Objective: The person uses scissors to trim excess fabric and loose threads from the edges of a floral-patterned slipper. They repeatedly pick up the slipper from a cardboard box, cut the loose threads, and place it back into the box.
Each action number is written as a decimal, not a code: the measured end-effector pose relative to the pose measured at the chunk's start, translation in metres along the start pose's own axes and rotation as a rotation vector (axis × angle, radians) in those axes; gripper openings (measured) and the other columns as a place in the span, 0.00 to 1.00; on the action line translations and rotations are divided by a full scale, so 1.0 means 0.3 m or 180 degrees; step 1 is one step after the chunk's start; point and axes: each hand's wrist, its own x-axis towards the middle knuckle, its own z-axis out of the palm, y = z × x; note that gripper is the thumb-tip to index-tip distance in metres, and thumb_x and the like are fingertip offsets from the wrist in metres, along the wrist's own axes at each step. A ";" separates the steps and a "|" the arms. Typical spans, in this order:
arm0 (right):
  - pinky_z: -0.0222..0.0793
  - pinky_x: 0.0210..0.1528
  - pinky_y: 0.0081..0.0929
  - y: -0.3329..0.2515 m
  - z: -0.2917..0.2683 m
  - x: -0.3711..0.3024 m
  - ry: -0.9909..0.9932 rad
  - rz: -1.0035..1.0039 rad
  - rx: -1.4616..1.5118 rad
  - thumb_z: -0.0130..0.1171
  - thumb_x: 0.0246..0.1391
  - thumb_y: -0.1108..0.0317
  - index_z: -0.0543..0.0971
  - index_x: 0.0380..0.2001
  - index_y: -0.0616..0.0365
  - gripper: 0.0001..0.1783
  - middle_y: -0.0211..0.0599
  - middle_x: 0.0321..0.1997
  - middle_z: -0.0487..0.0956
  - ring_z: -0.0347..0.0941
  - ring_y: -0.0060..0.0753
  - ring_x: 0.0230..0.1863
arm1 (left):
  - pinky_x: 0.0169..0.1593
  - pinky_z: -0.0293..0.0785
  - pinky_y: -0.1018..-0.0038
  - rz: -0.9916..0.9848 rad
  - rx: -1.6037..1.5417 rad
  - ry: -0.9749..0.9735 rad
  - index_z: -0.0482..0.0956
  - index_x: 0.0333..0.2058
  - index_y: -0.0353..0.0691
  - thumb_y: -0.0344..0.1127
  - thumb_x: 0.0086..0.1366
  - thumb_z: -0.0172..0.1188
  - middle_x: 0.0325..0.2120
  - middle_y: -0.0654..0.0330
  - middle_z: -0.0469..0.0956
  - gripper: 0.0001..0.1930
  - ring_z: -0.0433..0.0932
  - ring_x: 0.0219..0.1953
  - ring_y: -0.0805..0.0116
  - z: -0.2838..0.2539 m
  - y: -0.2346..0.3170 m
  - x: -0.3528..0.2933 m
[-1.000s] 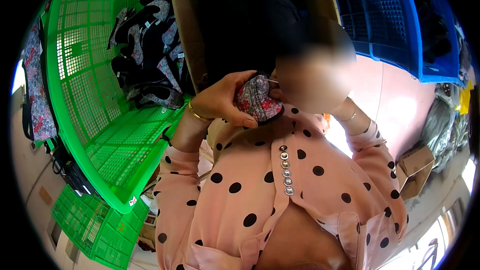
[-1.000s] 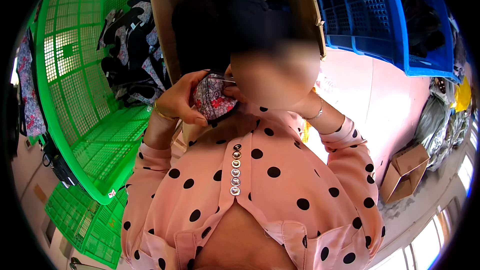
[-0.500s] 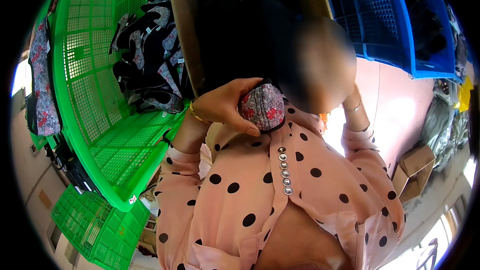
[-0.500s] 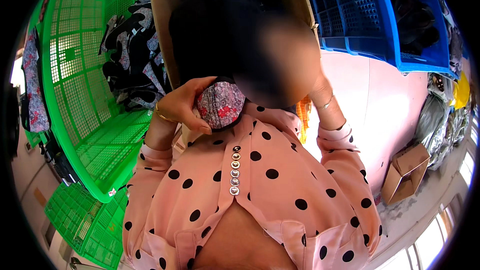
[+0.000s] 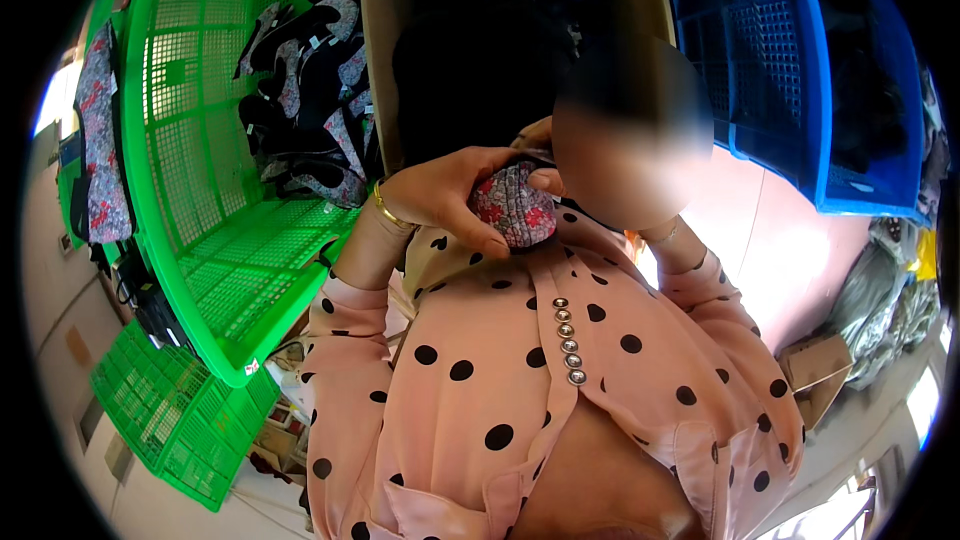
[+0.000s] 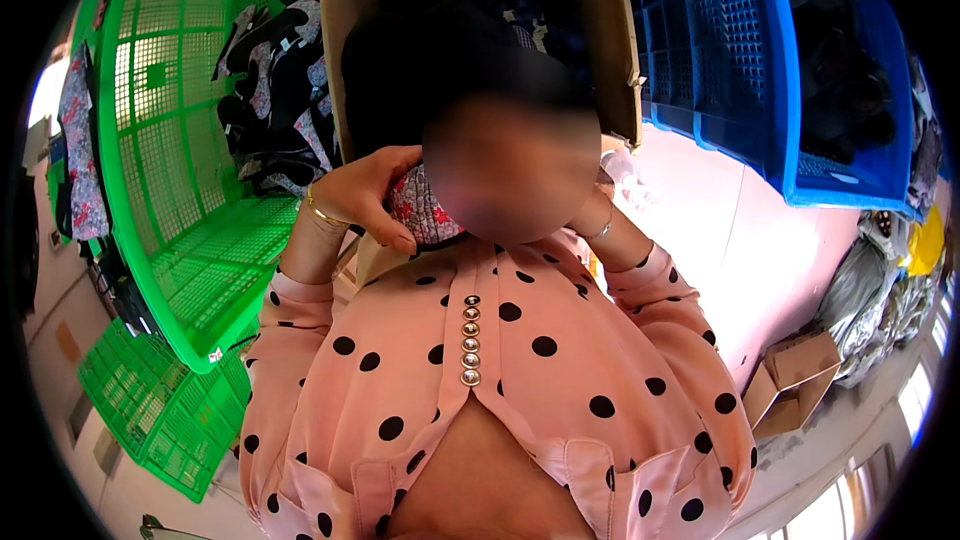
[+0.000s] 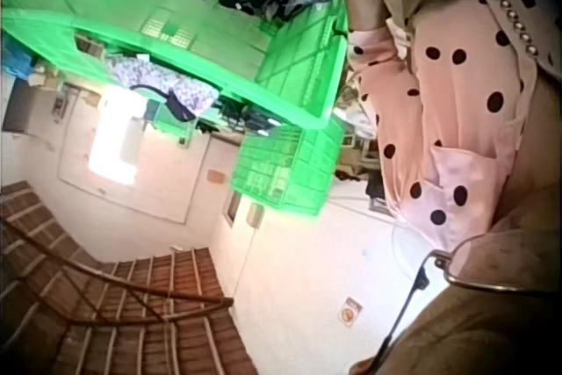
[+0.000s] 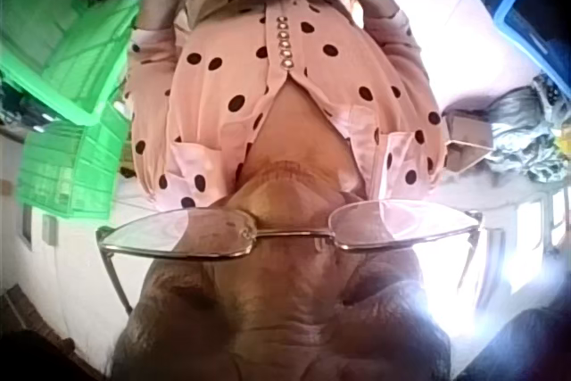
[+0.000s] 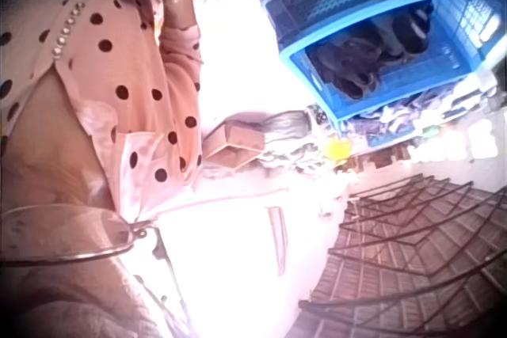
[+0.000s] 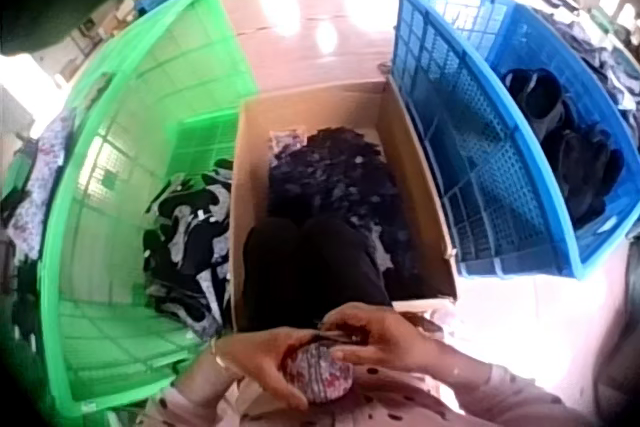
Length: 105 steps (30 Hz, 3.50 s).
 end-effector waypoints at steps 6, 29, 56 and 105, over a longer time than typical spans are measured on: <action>0.72 0.43 0.27 0.274 -0.042 0.003 -0.0326 -0.0099 0.0012 0.67 0.53 0.62 0.79 0.44 0.63 0.19 0.37 0.36 0.78 0.75 0.31 0.40 | 0.51 0.72 0.79 0.0383 0.0575 -0.0009 0.70 0.53 0.29 0.37 0.43 0.78 0.42 0.60 0.78 0.38 0.75 0.43 0.75 0.006 -0.004 -0.004; 0.53 0.21 0.11 0.003 0.080 -0.133 -0.0063 0.0823 0.1121 0.58 0.62 0.56 0.80 0.35 0.63 0.18 0.27 0.28 0.78 0.58 0.10 0.20 | 0.46 0.72 0.78 0.0223 0.1389 -0.1090 0.72 0.50 0.32 0.33 0.37 0.83 0.39 0.62 0.77 0.40 0.73 0.41 0.78 -0.062 -0.012 -0.018; 0.71 0.46 0.28 0.022 0.151 -0.079 -0.0048 0.0419 -0.0032 0.65 0.48 0.38 0.77 0.43 0.64 0.36 0.38 0.37 0.79 0.75 0.30 0.41 | 0.50 0.70 0.78 0.0678 0.1261 -0.0715 0.72 0.51 0.33 0.34 0.37 0.82 0.41 0.61 0.76 0.40 0.73 0.44 0.77 -0.111 -0.014 -0.051; 0.68 0.24 0.34 0.065 0.018 0.126 0.1737 -0.0738 -0.3030 0.69 0.40 0.64 0.71 0.26 0.54 0.15 0.37 0.24 0.75 0.75 0.45 0.25 | 0.36 0.75 0.71 0.2241 0.3417 0.2355 0.76 0.36 0.36 0.25 0.50 0.68 0.31 0.52 0.78 0.14 0.79 0.32 0.54 -0.156 -0.021 0.165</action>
